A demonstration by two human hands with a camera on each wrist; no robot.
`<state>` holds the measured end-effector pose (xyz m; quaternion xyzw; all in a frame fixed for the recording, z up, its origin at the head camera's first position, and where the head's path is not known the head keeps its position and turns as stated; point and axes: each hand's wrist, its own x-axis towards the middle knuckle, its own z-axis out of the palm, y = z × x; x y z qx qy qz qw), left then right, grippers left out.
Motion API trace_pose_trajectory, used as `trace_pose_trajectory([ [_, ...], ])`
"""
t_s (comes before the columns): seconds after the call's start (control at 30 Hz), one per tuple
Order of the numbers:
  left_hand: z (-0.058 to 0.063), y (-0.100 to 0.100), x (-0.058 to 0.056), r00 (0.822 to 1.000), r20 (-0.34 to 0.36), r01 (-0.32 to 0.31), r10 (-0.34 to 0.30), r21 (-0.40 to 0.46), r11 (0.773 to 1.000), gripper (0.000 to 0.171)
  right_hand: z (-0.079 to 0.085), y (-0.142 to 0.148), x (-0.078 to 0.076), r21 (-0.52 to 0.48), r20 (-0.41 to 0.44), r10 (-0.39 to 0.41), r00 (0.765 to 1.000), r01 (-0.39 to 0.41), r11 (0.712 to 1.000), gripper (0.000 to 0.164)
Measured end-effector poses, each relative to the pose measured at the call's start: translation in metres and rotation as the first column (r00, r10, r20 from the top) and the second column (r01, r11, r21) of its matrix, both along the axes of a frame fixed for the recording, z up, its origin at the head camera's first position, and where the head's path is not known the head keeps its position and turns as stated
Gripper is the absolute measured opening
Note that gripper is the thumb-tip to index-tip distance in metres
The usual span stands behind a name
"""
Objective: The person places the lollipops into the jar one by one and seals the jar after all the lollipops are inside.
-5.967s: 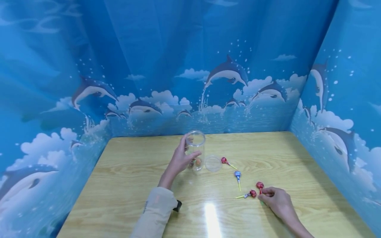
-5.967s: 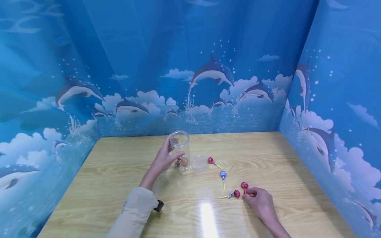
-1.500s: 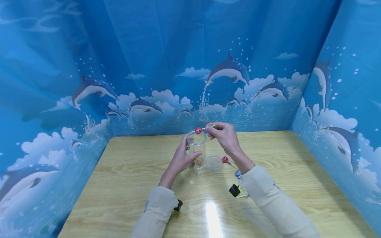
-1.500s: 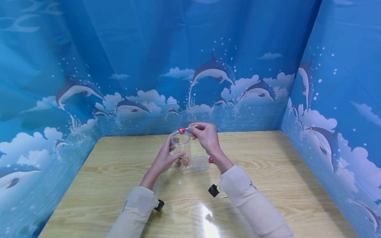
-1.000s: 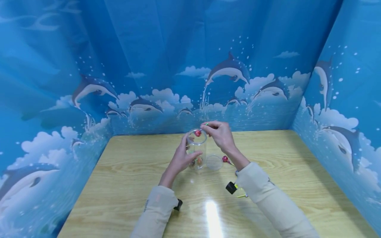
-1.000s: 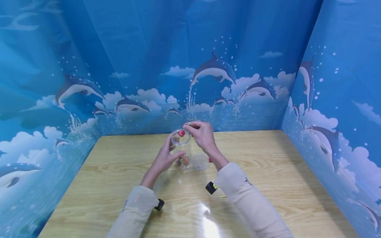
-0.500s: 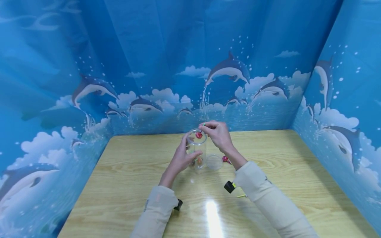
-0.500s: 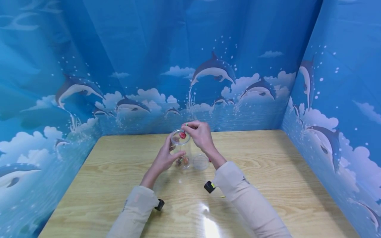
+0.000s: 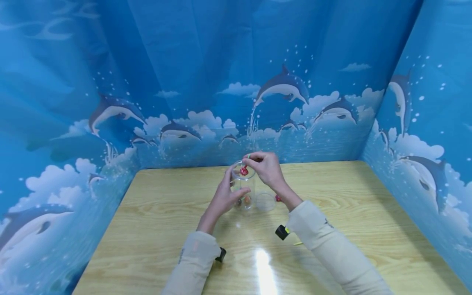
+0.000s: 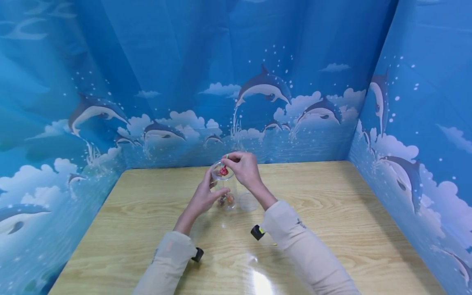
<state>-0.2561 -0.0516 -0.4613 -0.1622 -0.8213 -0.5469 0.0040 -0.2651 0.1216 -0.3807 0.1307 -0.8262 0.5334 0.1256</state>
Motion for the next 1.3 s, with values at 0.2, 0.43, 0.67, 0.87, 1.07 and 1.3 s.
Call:
trace_pose_trajectory([
  [0.2,0.001,0.000,0.001,1.000,-0.005,0.006,-0.006,0.005,1.000,0.093,-0.002,0.000,0.000,0.017,-0.019,0.000,1.000,0.000,1.000,0.017],
  [0.43,-0.001,0.000,0.000,1.000,-0.020,0.014,-0.014,0.020,1.000,0.094,-0.005,0.002,-0.002,0.030,-0.037,-0.005,0.999,0.006,1.000,0.014],
  [0.67,-0.002,0.000,0.000,1.000,-0.021,0.017,-0.016,0.022,1.000,0.093,-0.009,0.005,-0.003,0.044,-0.036,0.005,0.999,-0.003,0.999,0.019],
  [0.87,-0.002,0.000,0.001,1.000,-0.015,0.009,-0.008,0.019,1.000,0.095,-0.011,0.007,-0.003,0.038,-0.031,0.012,0.999,-0.011,0.999,0.025],
  [1.07,-0.002,0.000,0.001,0.999,-0.034,0.008,-0.007,0.023,1.000,0.095,-0.010,0.009,-0.002,0.035,-0.018,-0.001,1.000,0.002,0.999,0.033],
  [1.3,-0.001,0.000,-0.001,0.999,-0.044,0.011,-0.010,0.026,1.000,0.096,-0.008,0.016,0.001,0.009,-0.009,0.003,1.000,-0.003,1.000,0.032],
])
